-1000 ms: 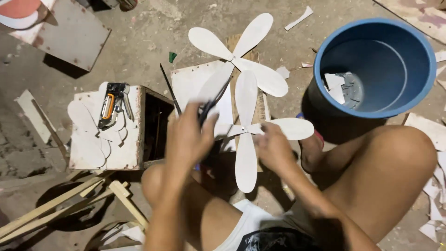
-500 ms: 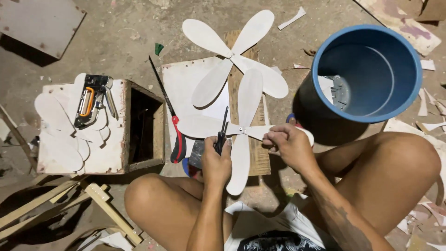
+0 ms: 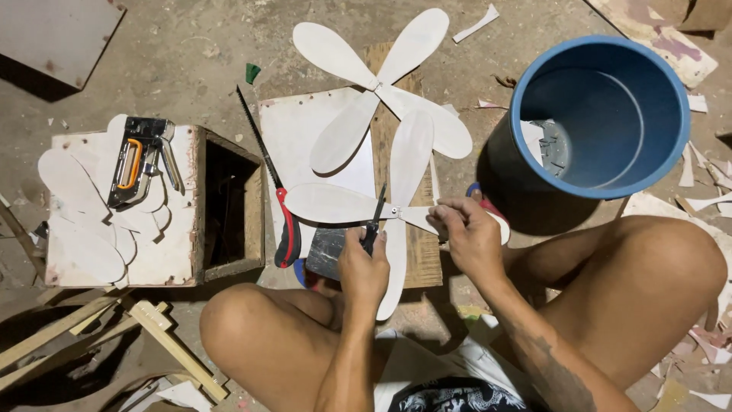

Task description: Assembling fan blades onto a central hub using a screwdriver and pliers

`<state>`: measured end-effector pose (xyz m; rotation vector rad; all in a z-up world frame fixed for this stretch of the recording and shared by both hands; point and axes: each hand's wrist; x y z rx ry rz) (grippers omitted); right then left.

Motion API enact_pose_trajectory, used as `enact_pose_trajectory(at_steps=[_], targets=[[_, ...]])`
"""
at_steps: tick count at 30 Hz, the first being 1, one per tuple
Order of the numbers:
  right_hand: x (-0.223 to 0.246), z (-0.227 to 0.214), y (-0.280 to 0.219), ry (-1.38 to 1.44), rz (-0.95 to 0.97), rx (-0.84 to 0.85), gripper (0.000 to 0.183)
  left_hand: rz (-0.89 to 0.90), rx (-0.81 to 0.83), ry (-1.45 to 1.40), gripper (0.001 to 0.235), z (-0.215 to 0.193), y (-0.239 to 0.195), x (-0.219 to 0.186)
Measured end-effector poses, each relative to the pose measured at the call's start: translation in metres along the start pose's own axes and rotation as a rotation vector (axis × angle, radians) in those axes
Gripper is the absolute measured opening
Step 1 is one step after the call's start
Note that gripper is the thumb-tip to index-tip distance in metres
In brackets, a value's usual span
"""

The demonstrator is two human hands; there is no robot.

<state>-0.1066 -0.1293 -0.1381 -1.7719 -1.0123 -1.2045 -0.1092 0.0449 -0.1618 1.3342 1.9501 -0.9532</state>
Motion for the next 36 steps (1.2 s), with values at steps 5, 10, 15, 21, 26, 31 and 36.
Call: enact_pose_trajectory(at_steps=[5,10,15,21,26,31,36], targets=[[-0.025,0.002,0.013,-0.211,-0.198,0.009,0.011,-0.013,-0.006,0.013,0.030,0.002,0.002,0.004],[-0.051,0.011,0.020,-0.351,-0.188,0.077,0.012,-0.026,-0.005,0.006,0.029,0.002,0.003,0.003],[-0.046,0.017,0.019,-0.519,-0.550,0.075,0.013,-0.034,0.017,-0.001,0.029,0.002,0.003,0.004],[-0.033,0.022,0.014,-0.603,-0.703,0.028,0.017,-0.039,0.025,-0.010,0.029,0.003,0.003,0.003],[-0.038,0.021,0.018,-0.555,-0.669,0.057,0.021,-0.041,0.024,-0.014,0.028,0.001,0.000,-0.001],[-0.038,0.020,0.021,-0.537,-0.692,0.076,0.022,-0.037,0.035,-0.025,0.029,0.002,0.001,0.003],[-0.031,0.022,0.017,-0.517,-0.706,0.064,0.021,0.002,0.028,-0.024,0.030,0.002,0.001,0.003]])
Point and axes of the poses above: each hand's wrist, its own y-axis towards the middle knuckle, its own z-axis out of the palm, x = y × z, and after that the axes turned 4 degrees about -y, right-handed
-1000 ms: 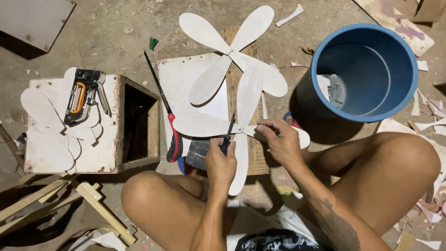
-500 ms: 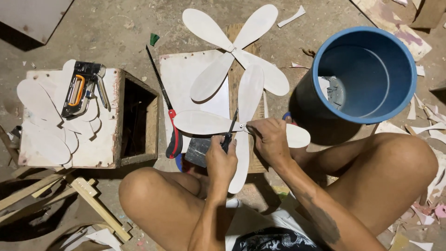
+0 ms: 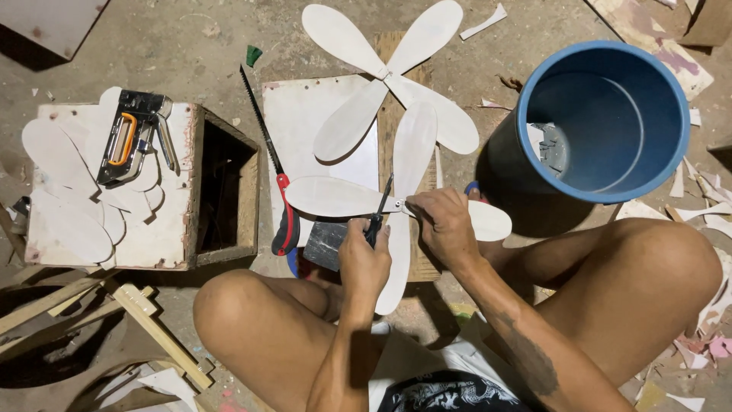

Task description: Assembling fan blades onto a central hub using a screwdriver and pliers

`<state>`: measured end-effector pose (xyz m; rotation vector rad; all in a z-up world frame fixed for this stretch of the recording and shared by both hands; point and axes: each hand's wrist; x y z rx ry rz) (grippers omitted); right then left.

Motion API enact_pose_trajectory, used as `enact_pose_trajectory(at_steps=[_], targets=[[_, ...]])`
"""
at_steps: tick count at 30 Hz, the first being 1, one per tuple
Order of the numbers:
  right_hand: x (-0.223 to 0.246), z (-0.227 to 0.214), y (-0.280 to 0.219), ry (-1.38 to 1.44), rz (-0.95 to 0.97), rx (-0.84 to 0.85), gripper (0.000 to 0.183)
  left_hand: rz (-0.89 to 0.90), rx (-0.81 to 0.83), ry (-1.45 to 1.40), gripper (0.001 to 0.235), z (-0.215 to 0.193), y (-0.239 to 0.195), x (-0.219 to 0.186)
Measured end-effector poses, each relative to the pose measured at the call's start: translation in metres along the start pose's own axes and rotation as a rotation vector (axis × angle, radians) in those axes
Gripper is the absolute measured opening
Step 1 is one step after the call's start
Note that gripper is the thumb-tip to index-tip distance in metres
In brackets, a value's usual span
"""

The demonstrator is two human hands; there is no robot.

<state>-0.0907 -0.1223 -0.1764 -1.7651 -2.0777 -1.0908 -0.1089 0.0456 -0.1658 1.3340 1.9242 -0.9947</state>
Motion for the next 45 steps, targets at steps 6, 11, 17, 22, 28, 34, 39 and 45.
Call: enact_pose_trajectory(at_steps=[6,11,17,22,28,34,39,45], targets=[[-0.002,0.004,-0.003,0.002,-0.034,-0.030,0.024,0.030,-0.015,0.006,0.030,0.002,0.000,0.005],[-0.002,0.000,0.000,-0.003,-0.050,-0.012,0.022,0.026,-0.009,0.006,0.031,0.000,-0.001,0.003],[-0.002,-0.003,0.003,0.007,-0.027,0.034,0.023,0.022,-0.009,0.012,0.031,0.000,-0.003,0.003],[0.000,-0.007,0.008,-0.006,-0.020,0.069,0.023,0.026,-0.010,0.022,0.030,-0.003,-0.005,-0.003],[-0.010,-0.001,0.005,0.008,-0.036,0.050,0.023,0.057,-0.011,0.020,0.029,-0.006,-0.005,-0.007],[-0.012,-0.002,0.004,0.036,-0.021,0.061,0.015,0.062,-0.045,-0.039,0.030,-0.017,-0.012,-0.019],[-0.016,0.000,0.005,0.039,-0.029,0.071,0.014,0.138,-0.251,-0.163,0.024,-0.039,-0.023,-0.028],[-0.018,0.000,0.003,0.041,-0.022,0.090,0.017,-0.029,-0.263,-0.122,0.029,-0.064,-0.023,-0.036]])
Point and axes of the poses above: each hand's wrist, its own y-axis towards the middle knuckle, its own z-axis out of the palm, x = y × z, and after that the axes turned 4 degrees about -y, right-handed
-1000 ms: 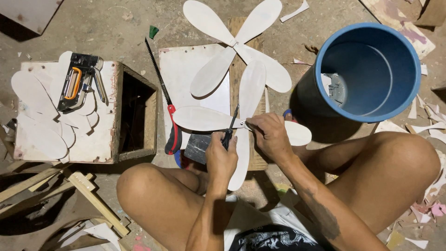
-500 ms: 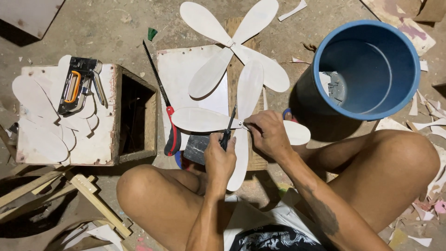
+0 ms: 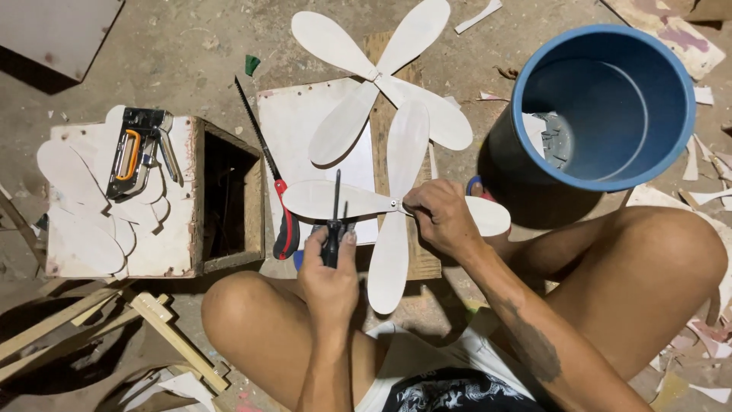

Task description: Assembling fan blades onto a central hub using a screwdriver and pliers

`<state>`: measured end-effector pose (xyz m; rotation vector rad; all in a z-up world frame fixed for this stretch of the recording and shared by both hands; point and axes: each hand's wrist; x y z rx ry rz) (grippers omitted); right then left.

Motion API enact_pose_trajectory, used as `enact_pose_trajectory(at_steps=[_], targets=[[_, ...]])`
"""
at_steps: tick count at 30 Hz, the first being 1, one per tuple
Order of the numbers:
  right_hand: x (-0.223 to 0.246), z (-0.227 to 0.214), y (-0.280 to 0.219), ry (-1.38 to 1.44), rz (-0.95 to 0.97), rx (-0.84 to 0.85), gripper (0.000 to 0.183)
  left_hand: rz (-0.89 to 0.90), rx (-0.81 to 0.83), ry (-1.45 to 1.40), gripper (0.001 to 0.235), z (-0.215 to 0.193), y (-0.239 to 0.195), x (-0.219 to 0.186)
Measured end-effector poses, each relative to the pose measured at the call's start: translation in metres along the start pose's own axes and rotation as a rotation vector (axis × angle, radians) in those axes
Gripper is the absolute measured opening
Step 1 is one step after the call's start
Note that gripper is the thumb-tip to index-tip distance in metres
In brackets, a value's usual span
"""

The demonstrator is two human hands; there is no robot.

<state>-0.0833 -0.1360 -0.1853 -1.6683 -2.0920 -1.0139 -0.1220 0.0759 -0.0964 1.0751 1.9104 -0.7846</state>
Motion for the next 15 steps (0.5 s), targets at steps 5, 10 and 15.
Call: enact_pose_trajectory(at_steps=[5,10,15], targets=[[-0.0012,-0.0006,-0.0012,-0.012,0.003,0.000,0.017,-0.022,0.012,-0.004,0.027,0.0006,0.0026,0.0034],[0.0014,-0.0018,-0.0004,-0.033,0.008,0.004,0.017,-0.042,0.014,-0.004,0.026,0.0007,0.0028,0.0051],[0.0051,-0.0034,0.0005,-0.065,0.017,0.006,0.016,-0.048,0.016,-0.025,0.025,0.0003,0.0040,0.0036]])
Point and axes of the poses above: each hand's wrist, its own y-axis towards the middle knuckle, its own z-axis out of the palm, x = y × z, and after that the axes turned 4 degrees about -y, right-handed
